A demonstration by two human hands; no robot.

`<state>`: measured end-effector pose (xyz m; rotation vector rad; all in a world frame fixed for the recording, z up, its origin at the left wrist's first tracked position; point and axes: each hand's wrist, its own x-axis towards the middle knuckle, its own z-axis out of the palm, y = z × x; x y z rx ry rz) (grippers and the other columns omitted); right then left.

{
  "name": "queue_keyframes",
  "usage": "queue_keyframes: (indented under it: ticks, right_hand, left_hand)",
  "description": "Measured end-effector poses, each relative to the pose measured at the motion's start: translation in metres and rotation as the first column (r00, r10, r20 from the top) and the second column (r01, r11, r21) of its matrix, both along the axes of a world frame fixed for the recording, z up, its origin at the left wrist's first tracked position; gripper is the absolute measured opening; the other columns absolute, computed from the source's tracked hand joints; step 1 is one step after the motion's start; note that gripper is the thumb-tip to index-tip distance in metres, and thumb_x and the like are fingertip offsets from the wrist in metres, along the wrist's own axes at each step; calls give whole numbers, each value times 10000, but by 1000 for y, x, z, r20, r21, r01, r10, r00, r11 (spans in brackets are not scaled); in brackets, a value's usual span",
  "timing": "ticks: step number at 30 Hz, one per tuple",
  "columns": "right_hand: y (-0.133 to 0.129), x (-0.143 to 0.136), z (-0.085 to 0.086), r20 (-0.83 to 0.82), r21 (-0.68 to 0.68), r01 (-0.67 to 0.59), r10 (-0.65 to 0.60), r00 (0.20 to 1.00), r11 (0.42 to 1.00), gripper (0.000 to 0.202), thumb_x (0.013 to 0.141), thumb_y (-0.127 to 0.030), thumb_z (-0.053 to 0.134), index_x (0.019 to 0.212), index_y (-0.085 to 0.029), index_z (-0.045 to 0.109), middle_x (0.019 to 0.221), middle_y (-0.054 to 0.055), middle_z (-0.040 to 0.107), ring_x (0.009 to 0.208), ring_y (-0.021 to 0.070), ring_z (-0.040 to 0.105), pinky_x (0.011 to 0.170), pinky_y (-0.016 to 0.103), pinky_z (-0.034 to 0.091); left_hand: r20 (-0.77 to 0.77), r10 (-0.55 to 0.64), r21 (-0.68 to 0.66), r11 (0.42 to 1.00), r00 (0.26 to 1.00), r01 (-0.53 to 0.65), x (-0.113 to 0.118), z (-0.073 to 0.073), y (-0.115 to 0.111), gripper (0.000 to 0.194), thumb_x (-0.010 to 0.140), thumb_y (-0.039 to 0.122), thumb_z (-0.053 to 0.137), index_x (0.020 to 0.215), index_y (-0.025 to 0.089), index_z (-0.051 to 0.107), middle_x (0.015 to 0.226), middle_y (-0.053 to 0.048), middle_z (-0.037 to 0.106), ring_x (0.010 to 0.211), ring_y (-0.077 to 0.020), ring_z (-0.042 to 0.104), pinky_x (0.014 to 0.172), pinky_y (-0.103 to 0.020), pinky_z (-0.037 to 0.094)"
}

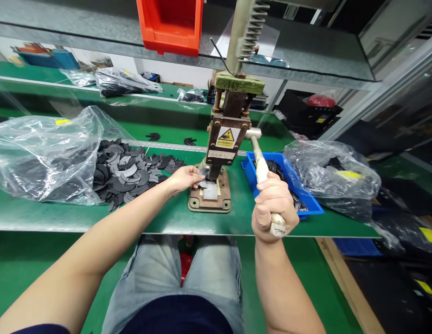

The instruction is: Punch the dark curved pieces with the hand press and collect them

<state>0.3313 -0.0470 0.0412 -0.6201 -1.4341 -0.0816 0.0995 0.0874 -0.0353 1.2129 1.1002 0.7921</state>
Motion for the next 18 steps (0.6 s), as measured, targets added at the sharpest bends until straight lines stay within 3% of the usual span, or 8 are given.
queue_keyframes:
  ticks: [8,18]
  right_hand:
    - [2,-3,-1,-31,12,16,-16,999,1000,257,868,-385,672,667,-272,558,643,-23,574,773,219,657,1004,634,568]
    - [1,-5,0,-33,13,28,-27,999,1000,282,894,-397,670,669,-268,557,654,-31,592,783,200,669,1010,607,568]
  left_hand:
    - [-135,-84,-36,996,987,80,11,2,9,368,814,349,885,782,187,556,572,8,650,464,-101,592,476,-202,466]
    - [-297,-123,-93,991,947,99,28,19,15,289,773,275,891,810,196,615,474,65,514,366,-91,469,391,-208,328]
